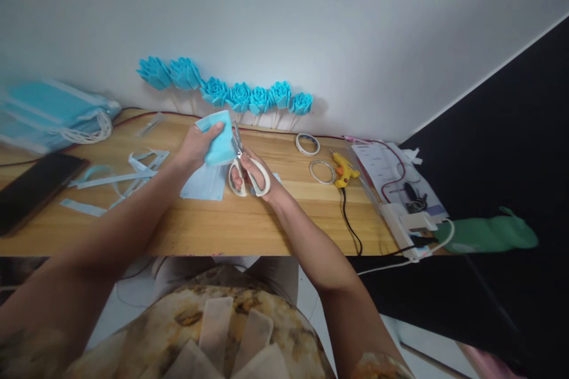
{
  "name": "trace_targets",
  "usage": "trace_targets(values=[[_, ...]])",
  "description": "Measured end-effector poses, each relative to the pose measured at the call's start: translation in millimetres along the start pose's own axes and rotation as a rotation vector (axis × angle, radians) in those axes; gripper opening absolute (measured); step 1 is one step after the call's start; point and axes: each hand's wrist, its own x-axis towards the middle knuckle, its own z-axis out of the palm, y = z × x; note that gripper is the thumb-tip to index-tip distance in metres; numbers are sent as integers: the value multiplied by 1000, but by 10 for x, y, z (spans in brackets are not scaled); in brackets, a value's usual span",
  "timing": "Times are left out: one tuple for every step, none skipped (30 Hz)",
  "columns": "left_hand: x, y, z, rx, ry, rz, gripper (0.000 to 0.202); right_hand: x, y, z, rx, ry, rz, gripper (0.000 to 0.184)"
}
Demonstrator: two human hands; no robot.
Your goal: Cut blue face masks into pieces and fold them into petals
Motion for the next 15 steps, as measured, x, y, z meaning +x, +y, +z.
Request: trace_targets(values=[[3, -7, -3, 0, -3, -5, 54, 1, 3, -6, 0, -1, -3, 58], [5, -13, -5, -1, -6, -9, 54, 1, 4, -10, 1, -5, -4, 57], [8, -17, -6, -3, -8, -12, 54, 1, 4, -12, 1, -13, -2, 57], [9, -20, -7, -6, -8, -9, 54, 1, 4, -13, 0, -23, -1, 57], [11, -22, -7, -7, -7, -4, 54, 2, 3, -13, -1, -34, -1, 57], [12, -23, -7, -6, -4, 1, 53, 2, 2, -13, -2, -40, -2, 57], [13, -24, -7, -1, -1, 5, 52, 4, 2, -13, -3, -40, -4, 58], [14, -27, -6, 5, 3, 4, 52, 5, 2, -14, -5, -35, -5, 58], [14, -31, -5, 11, 6, -2, 51, 7, 1, -15, -6, -26, -5, 58], [14, -36, -4, 15, 7, -8, 51, 8, 1, -15, -6, -16, -4, 59], [13, -42, -3, 16, 7, -12, 51, 8, 0, -13, -6, -10, -1, 60], [11, -48, -1, 16, 7, -12, 52, 8, -1, -11, -6, -5, 2, 60], [8, -53, 1, 14, 8, -7, 52, 7, -2, -9, -6, -4, 5, 61], [5, -58, 4, 13, 10, 0, 52, 6, -2, -6, -6, -8, 8, 61], [2, -61, 7, 12, 13, 8, 52, 5, -2, -5, -8, -15, 10, 60]])
